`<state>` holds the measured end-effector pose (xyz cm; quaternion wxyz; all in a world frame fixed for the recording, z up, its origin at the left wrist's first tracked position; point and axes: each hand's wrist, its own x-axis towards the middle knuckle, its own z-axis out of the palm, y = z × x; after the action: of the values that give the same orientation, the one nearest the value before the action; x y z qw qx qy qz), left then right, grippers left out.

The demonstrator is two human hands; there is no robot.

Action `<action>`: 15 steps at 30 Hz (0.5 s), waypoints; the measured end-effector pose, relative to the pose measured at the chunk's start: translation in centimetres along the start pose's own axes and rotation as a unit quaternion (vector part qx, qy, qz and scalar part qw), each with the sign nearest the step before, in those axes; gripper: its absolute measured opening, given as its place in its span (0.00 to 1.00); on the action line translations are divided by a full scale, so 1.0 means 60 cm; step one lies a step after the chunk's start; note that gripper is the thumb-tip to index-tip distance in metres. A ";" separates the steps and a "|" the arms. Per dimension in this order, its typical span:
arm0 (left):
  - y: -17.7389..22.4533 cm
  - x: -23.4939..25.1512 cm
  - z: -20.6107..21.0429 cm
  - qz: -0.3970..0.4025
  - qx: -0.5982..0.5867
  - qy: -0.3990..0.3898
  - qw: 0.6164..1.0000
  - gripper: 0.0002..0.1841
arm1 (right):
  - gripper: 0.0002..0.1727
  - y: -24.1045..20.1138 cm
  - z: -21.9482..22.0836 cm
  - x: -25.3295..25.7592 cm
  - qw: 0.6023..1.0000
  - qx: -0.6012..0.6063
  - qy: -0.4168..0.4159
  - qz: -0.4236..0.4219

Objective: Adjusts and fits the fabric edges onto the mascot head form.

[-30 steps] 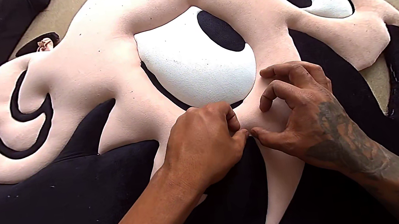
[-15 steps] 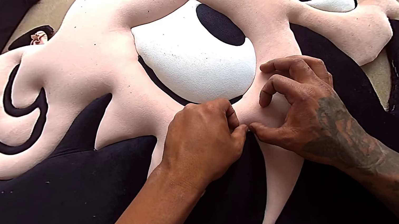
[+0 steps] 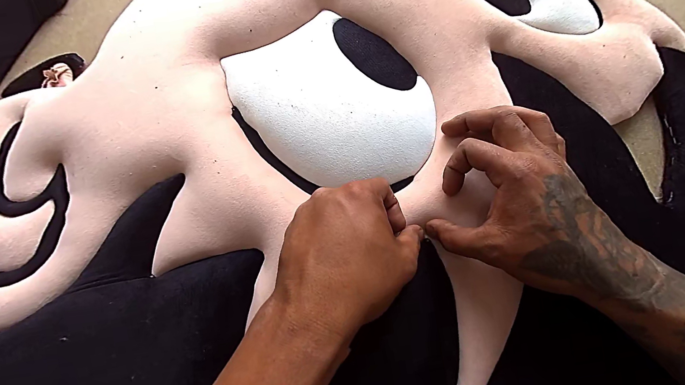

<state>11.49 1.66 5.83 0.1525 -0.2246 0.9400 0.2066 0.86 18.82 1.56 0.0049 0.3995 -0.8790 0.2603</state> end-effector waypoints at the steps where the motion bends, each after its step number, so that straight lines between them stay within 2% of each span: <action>1: 0.002 0.003 -0.005 -0.010 -0.008 -0.021 1.000 0.14 | 0.21 0.001 -0.001 0.001 1.000 0.001 -0.001 0.000; 5: 0.001 0.010 -0.009 -0.022 -0.022 -0.047 0.998 0.17 | 0.22 0.006 -0.004 0.004 1.000 0.004 0.000 -0.003; 10: -0.008 0.010 0.005 0.009 -0.003 0.005 1.000 0.18 | 0.21 0.003 -0.004 0.002 1.000 -0.001 -0.004 -0.007; 15: 0.004 0.013 -0.003 -0.009 -0.004 -0.008 1.000 0.17 | 0.30 -0.004 0.002 -0.001 1.000 -0.016 -0.001 0.005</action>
<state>10.68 1.46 5.77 0.1608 -0.2320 0.9360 0.2104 1.09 18.65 1.54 0.0086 0.3952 -0.8851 0.2457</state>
